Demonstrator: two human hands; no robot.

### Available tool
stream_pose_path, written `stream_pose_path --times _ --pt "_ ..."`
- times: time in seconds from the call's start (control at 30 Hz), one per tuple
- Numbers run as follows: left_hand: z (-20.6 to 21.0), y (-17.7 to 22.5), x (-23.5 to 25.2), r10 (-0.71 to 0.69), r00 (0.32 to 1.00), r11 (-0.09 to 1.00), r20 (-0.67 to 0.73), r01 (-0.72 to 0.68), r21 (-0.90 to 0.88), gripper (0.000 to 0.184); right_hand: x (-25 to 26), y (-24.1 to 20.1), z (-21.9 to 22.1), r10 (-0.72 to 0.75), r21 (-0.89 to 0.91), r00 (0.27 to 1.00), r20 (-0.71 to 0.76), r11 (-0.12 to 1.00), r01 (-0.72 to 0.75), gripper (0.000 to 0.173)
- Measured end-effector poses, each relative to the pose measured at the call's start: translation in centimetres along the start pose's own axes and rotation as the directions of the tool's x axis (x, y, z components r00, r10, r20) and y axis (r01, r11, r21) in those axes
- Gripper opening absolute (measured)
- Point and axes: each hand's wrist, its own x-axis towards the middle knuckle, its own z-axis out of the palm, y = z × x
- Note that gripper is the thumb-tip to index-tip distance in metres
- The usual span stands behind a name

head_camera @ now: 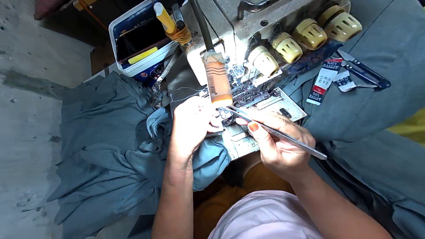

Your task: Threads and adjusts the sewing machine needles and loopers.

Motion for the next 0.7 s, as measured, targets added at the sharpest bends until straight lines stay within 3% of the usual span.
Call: stream_pose_path --times 0.43,0.7 --pt "-0.03 -0.25 0.11 0.033 0.999 0.999 0.019 -0.033 -0.003 0.016 -0.07 0.41 0.58 -0.053 -0.014 0.999 0.007 0.999 0.053 0.011" --pt "0.12 0.13 -0.03 -0.026 1.0 0.999 -0.002 0.026 -0.048 0.022 -0.19 0.32 0.32 0.1 0.072 0.991 -0.091 0.993 -0.094 0.016"
